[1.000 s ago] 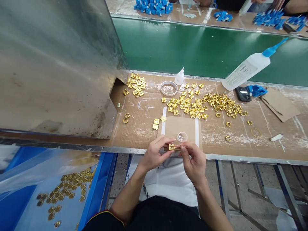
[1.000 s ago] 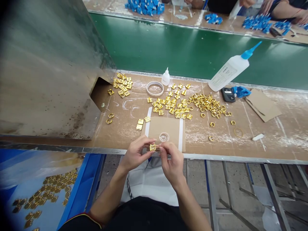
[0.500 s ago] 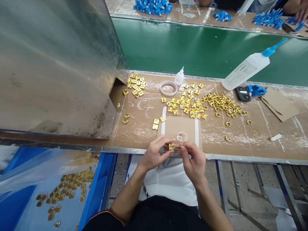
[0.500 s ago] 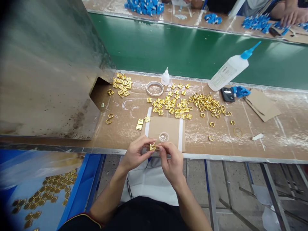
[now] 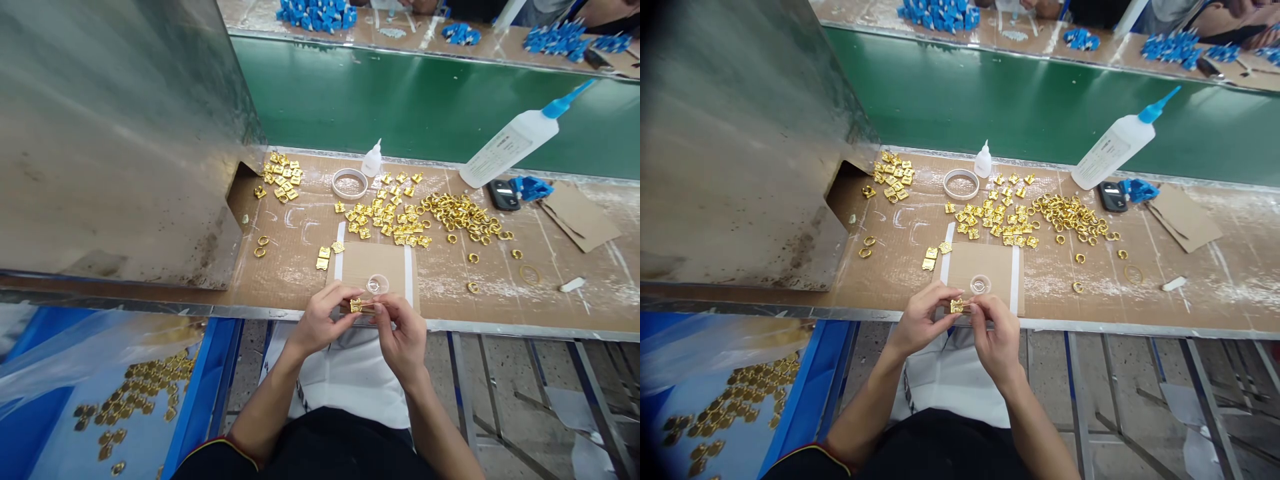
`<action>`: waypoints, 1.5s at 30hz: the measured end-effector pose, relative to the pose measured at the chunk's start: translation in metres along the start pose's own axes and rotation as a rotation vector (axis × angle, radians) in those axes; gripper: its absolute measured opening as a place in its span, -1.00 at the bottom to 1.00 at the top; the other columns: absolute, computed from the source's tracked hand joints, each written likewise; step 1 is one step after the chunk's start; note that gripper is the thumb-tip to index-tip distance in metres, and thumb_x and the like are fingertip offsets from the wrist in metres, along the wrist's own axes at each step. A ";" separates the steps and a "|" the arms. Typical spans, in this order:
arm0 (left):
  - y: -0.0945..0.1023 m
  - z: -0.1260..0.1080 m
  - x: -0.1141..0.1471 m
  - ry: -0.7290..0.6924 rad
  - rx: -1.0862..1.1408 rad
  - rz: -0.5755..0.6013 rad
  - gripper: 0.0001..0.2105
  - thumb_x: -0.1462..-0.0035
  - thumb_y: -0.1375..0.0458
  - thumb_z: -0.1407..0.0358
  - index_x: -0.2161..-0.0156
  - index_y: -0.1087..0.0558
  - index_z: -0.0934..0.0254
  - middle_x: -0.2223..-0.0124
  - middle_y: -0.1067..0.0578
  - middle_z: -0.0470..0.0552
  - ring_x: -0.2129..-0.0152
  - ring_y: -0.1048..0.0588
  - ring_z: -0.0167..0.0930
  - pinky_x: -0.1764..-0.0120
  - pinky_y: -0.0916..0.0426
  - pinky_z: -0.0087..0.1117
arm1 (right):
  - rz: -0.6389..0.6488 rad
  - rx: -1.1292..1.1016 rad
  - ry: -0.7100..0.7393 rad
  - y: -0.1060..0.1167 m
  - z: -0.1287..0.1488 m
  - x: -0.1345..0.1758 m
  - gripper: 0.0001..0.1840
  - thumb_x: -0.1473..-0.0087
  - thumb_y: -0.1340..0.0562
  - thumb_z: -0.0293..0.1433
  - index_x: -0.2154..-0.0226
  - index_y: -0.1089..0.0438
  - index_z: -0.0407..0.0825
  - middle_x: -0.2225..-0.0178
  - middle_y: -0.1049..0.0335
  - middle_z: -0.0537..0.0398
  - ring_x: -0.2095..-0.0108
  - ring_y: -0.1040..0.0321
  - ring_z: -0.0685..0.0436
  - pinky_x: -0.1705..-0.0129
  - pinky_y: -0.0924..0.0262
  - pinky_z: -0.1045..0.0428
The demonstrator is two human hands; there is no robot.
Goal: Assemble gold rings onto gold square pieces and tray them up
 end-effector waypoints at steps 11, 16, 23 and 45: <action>0.000 -0.002 -0.001 -0.015 -0.010 0.006 -0.74 -0.22 -0.24 0.42 -0.02 -0.49 0.25 0.22 -0.53 0.01 0.33 -0.51 -0.40 0.30 -0.46 -0.43 | -0.005 -0.006 0.014 -0.001 0.003 -0.001 -0.88 -0.33 -0.18 -0.40 0.21 -0.44 0.05 0.35 -0.61 0.07 0.37 -0.59 -0.09 0.40 -0.49 0.07; 0.000 0.000 0.000 -0.001 -0.008 0.007 -0.74 -0.23 -0.25 0.38 -0.03 -0.50 0.25 0.21 -0.53 0.01 0.33 -0.52 -0.40 0.29 -0.49 -0.42 | -0.027 -0.002 -0.007 -0.001 0.001 0.000 -0.88 -0.32 -0.18 -0.39 0.22 -0.44 0.05 0.37 -0.61 0.08 0.40 -0.59 -0.08 0.43 -0.49 0.08; 0.001 0.002 0.002 0.016 0.064 -0.009 -0.73 -0.25 -0.27 0.26 -0.03 -0.50 0.27 0.20 -0.56 0.06 0.30 -0.56 -0.37 0.25 -0.52 -0.38 | -0.038 -0.148 -0.101 -0.002 0.000 0.002 -0.89 -0.32 -0.20 -0.36 0.24 -0.45 0.04 0.36 -0.62 0.09 0.39 -0.61 -0.09 0.45 -0.49 0.09; -0.009 0.012 0.012 0.244 0.532 -0.032 -0.72 -0.07 -0.39 0.20 0.14 -0.57 0.31 0.17 -0.60 0.13 0.22 -0.59 -0.31 0.13 -0.54 -0.32 | -0.253 0.193 0.031 0.014 -0.026 -0.018 -0.70 -0.27 -0.23 -0.21 0.03 -0.48 0.00 0.00 -0.39 -0.16 0.01 -0.41 -0.25 0.12 -0.44 -0.15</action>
Point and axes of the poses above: each hand's wrist, its own x-axis away from the middle knuckle, its own y-axis out of the back of the hand, z = x × y, the point moved 3 cm from there along -x, towards the middle knuckle
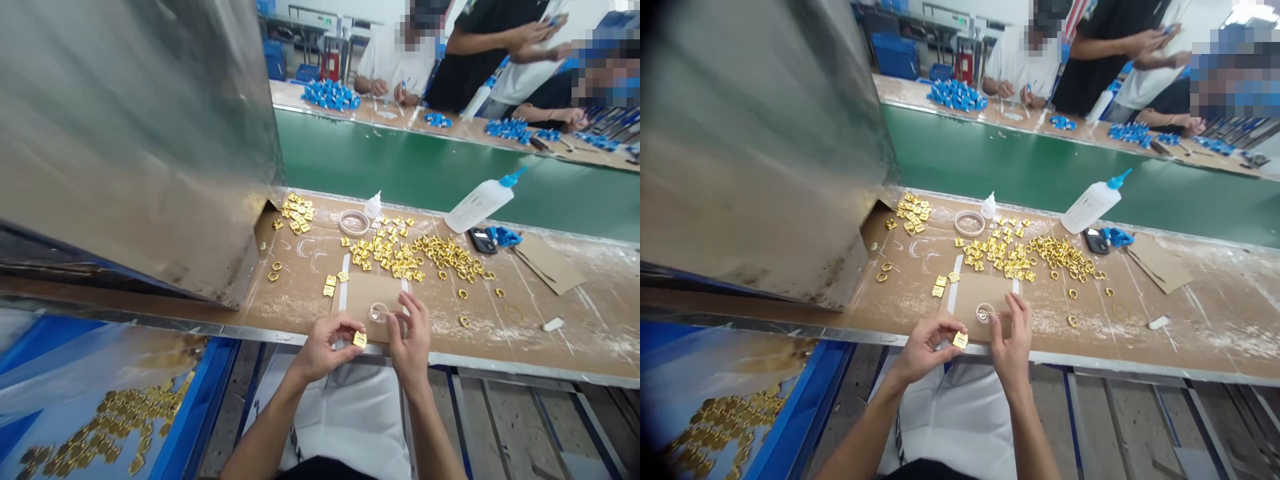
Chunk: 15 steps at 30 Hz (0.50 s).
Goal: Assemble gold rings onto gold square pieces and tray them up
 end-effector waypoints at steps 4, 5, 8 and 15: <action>0.003 -0.004 0.010 -0.035 -0.073 -0.028 -0.66 -0.06 -0.40 0.21 0.07 -0.54 0.27 0.16 -0.63 0.10 0.26 -0.59 -0.33 0.13 -0.50 -0.33 | -0.073 -0.044 -0.067 0.016 0.015 0.022 -0.70 -0.30 -0.19 -0.14 0.16 -0.50 0.01 0.17 -0.46 -0.10 0.14 -0.43 -0.24 0.16 -0.37 -0.10; 0.004 -0.008 0.015 -0.061 -0.123 -0.029 -0.67 -0.07 -0.39 0.23 0.06 -0.54 0.25 0.17 -0.63 0.09 0.27 -0.58 -0.34 0.13 -0.49 -0.33 | 0.069 -0.115 -0.141 0.013 0.019 0.030 -0.67 -0.31 -0.17 -0.12 0.24 -0.51 0.01 0.30 -0.48 -0.03 0.28 -0.43 -0.18 0.26 -0.34 -0.04; 0.009 -0.022 0.031 -0.141 -0.244 -0.020 -0.71 -0.08 -0.37 0.28 0.06 -0.55 0.22 0.20 -0.63 0.04 0.32 -0.54 -0.36 0.15 -0.45 -0.33 | 0.459 -0.355 -0.379 -0.004 0.033 0.056 -0.45 -0.29 -0.11 0.05 0.46 -0.44 -0.01 0.57 -0.34 0.11 0.55 -0.25 -0.07 0.47 -0.18 0.04; 0.027 -0.044 0.077 -0.233 -0.125 -0.120 -0.66 -0.06 -0.39 0.20 0.06 -0.56 0.24 0.26 -0.60 0.04 0.34 -0.50 -0.36 0.21 -0.42 -0.37 | 0.667 -0.665 -0.563 -0.041 0.070 0.087 -0.39 -0.12 -0.25 0.18 0.51 -0.38 -0.04 0.61 -0.19 0.21 0.56 -0.07 0.03 0.49 -0.03 0.10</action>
Point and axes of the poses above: each hand's wrist, its own x-axis away from the middle knuckle, its own y-axis out of the back of the hand, z = x × y, the point moved 3 cm from there along -x, towards the middle knuckle
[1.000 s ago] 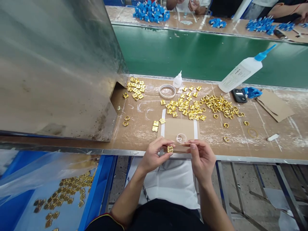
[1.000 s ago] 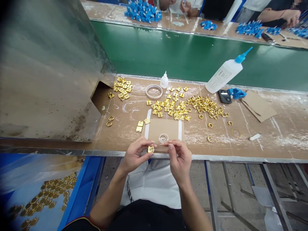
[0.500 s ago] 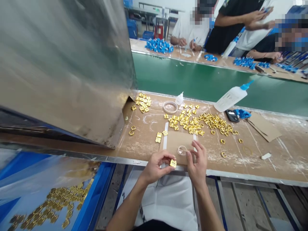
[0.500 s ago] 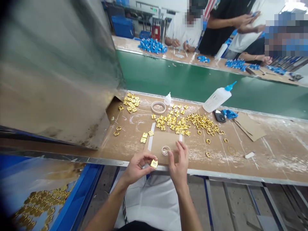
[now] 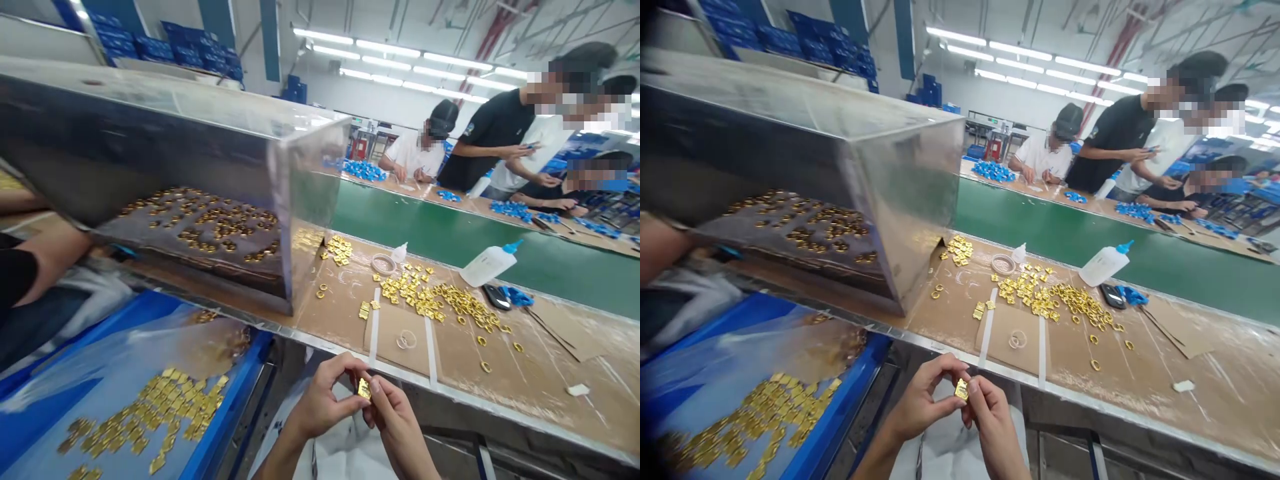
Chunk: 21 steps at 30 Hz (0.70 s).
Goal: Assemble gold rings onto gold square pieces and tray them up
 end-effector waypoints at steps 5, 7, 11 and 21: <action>0.029 0.001 0.033 0.032 0.250 -0.312 -0.61 0.07 -0.47 0.11 0.17 -0.56 0.27 0.27 -0.60 0.04 0.35 -0.53 -0.36 0.23 -0.46 -0.35 | 0.144 -0.045 -0.010 -0.058 0.013 -0.004 -0.40 -0.05 -0.31 0.17 0.51 -0.39 -0.05 0.62 -0.15 0.24 0.57 -0.03 0.05 0.49 -0.02 0.10; 0.043 0.002 0.045 0.020 0.316 -0.408 -0.60 0.08 -0.47 0.07 0.20 -0.56 0.27 0.29 -0.59 0.03 0.48 -0.51 -0.41 0.39 -0.46 -0.37 | 0.215 -0.067 -0.017 -0.086 0.015 -0.007 -0.39 -0.02 -0.33 0.18 0.50 -0.38 -0.04 0.63 -0.15 0.25 0.59 -0.03 0.06 0.50 -0.02 0.11; 0.082 -0.010 0.069 -0.026 0.332 -0.578 -0.64 0.01 -0.43 0.06 0.21 -0.56 0.27 0.34 -0.60 -0.01 0.64 -0.47 -0.46 0.55 -0.43 -0.40 | 0.430 0.062 0.021 -0.135 0.026 -0.020 -0.31 -0.07 -0.20 0.27 0.53 -0.36 -0.04 0.65 -0.22 0.22 0.63 -0.13 0.04 0.54 -0.09 0.11; 0.148 -0.046 0.114 -0.210 0.268 -0.840 -0.61 0.10 -0.48 0.03 0.26 -0.57 0.25 0.27 -0.64 0.02 0.36 -0.67 -0.31 0.26 -0.55 -0.33 | 0.280 1.417 0.659 -0.280 0.145 -0.128 -0.77 -0.35 -0.18 -0.34 0.06 -0.49 -0.07 0.00 -0.52 -0.18 0.02 -0.50 -0.23 -0.02 -0.37 -0.11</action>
Point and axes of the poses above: each hand's wrist, its own x-axis away from the middle knuckle, its own y-axis out of the back of the hand, z = x × y, the point moved 3 cm from there along -x, towards the middle knuckle
